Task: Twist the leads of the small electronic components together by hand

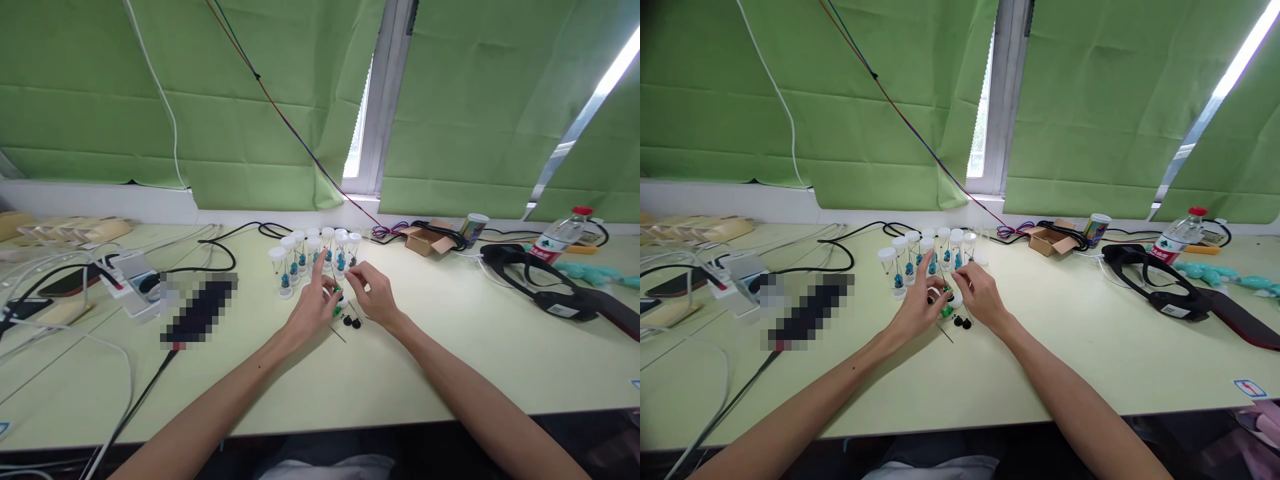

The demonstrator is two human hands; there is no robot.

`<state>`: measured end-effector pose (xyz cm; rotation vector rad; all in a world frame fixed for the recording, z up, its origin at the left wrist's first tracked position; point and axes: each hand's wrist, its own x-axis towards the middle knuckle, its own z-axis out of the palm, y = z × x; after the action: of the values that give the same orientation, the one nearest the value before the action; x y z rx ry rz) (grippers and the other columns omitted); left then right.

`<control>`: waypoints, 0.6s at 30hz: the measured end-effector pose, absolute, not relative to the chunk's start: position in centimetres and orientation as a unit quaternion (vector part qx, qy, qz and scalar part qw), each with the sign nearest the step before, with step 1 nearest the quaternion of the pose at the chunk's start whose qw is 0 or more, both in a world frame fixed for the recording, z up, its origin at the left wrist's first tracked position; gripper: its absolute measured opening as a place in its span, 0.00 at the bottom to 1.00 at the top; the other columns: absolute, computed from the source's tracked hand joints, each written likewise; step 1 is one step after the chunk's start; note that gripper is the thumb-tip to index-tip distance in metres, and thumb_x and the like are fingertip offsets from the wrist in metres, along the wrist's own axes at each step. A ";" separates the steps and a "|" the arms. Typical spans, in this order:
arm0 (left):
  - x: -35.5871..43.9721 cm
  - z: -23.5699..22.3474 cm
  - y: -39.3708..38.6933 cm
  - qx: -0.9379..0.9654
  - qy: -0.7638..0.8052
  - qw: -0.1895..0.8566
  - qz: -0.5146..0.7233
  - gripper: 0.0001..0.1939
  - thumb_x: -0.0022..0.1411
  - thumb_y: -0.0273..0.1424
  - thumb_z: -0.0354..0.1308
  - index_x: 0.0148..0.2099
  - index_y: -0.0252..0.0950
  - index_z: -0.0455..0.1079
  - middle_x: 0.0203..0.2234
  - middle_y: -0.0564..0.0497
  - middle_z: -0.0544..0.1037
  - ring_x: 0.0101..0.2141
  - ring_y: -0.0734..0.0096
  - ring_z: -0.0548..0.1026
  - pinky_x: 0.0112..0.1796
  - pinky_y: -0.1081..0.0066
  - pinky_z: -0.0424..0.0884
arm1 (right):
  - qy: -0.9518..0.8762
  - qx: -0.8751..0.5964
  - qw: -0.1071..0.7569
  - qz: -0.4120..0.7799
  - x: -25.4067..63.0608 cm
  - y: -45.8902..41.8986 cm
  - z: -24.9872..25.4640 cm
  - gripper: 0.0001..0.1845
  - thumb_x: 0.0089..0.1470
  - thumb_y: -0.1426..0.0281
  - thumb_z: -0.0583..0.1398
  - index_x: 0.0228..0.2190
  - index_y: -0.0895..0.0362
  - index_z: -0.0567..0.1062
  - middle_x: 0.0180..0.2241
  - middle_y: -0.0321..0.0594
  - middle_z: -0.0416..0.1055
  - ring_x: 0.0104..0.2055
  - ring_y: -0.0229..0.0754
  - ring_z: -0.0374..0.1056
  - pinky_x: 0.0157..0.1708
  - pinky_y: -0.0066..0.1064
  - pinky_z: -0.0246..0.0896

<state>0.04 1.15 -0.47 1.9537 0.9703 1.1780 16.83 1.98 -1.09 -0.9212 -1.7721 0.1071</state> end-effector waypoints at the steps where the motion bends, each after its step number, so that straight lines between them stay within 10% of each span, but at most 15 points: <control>1: 0.0 -0.5 1.2 0.744 0.376 0.319 0.451 0.43 0.60 0.31 0.55 0.70 0.48 0.36 0.33 0.53 0.74 0.25 0.75 0.69 0.32 0.71 0.68 | -0.743 -0.389 0.544 0.042 16.9 2.0 -1.1 0.11 0.63 0.66 0.52 0.30 0.55 0.68 0.27 0.38 0.65 0.27 0.38 0.60 0.28 0.30 0.60; 18: -0.1 -0.4 0.9 0.746 0.355 0.331 0.455 0.37 0.63 0.31 0.52 0.70 0.46 0.39 0.38 0.49 0.77 0.31 0.71 0.73 0.37 0.68 0.69 | -0.688 -0.371 0.570 0.253 17.3 1.8 -0.9 0.19 0.63 0.55 0.50 0.40 0.56 0.70 0.24 0.33 0.62 0.20 0.34 0.61 0.20 0.28 0.59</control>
<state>-0.08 0.92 -0.40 1.9514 0.9287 1.1908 17.34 1.80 -0.89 -0.8710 -1.6137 0.5943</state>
